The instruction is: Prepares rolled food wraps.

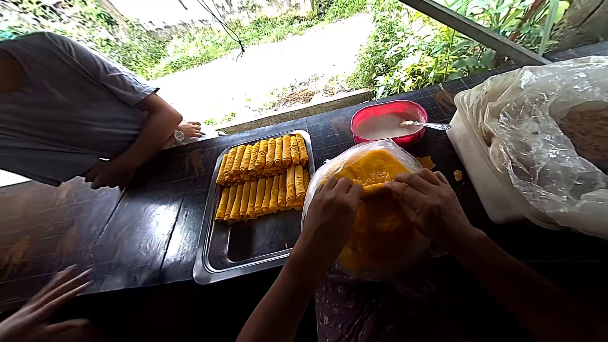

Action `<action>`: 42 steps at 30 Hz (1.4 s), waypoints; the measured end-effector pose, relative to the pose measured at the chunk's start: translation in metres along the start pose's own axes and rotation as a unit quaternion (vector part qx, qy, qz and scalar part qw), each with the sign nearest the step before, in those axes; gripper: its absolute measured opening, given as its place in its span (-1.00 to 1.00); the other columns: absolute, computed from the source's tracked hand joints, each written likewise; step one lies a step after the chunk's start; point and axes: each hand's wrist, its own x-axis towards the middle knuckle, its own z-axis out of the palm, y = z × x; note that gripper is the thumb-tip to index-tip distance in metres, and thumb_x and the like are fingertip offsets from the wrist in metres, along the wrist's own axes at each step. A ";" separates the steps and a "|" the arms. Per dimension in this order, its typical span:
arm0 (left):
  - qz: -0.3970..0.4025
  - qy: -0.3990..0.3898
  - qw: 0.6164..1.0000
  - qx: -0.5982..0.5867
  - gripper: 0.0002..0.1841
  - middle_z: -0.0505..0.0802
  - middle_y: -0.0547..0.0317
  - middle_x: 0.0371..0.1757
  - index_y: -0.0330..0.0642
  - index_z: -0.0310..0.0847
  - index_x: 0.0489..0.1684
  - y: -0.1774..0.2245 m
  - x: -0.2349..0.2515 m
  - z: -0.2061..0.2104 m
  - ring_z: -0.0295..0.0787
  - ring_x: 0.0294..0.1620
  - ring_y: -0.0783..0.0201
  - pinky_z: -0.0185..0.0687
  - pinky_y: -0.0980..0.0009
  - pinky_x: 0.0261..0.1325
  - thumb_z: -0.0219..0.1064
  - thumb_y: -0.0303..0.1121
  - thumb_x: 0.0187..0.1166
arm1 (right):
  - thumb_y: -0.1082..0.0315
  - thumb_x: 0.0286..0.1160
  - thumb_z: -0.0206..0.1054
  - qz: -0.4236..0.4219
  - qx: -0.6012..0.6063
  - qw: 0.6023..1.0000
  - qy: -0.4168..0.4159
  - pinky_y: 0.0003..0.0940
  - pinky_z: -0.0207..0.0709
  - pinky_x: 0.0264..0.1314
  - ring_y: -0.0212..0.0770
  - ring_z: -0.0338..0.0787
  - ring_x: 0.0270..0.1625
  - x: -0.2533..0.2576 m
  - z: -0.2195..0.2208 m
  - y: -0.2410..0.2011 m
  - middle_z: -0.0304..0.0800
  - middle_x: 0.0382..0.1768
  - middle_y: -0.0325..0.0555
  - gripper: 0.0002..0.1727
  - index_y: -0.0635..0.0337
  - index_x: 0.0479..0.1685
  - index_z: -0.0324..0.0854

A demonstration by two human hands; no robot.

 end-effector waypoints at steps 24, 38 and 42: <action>0.027 0.019 0.999 -0.039 -0.83 0.87 0.02 -0.22 -0.22 0.85 -0.21 -0.024 0.030 0.011 0.80 -0.04 -0.03 0.68 0.07 0.03 0.36 -0.65 0.46 | 0.56 0.43 0.32 -0.008 0.037 0.999 -0.036 0.07 0.58 0.06 0.12 0.80 0.13 0.038 0.004 0.020 0.85 -0.01 0.04 -0.77 0.15 -0.08 0.83; -0.140 -0.105 0.927 -0.331 -0.77 0.82 0.07 -0.22 -0.30 0.70 0.19 -0.038 0.047 -0.026 0.70 -0.27 0.35 0.63 0.37 -0.05 0.31 -0.42 0.70 | 0.53 0.32 0.50 0.032 0.158 0.986 -0.038 -0.06 0.71 0.22 0.03 0.80 0.22 0.050 -0.006 0.019 0.77 0.17 0.12 -0.61 0.27 0.19 0.70; -0.171 -0.123 0.877 -0.431 -0.73 0.82 0.18 -0.18 -0.31 0.66 0.23 -0.039 0.035 -0.036 0.71 -0.23 0.53 0.64 0.53 -0.04 0.37 -0.41 0.64 | 0.40 0.43 0.46 -0.005 0.169 0.985 0.016 -0.34 0.68 0.03 -0.21 0.81 -0.03 0.055 -0.008 0.013 0.82 -0.02 -0.05 -0.81 0.21 -0.03 0.75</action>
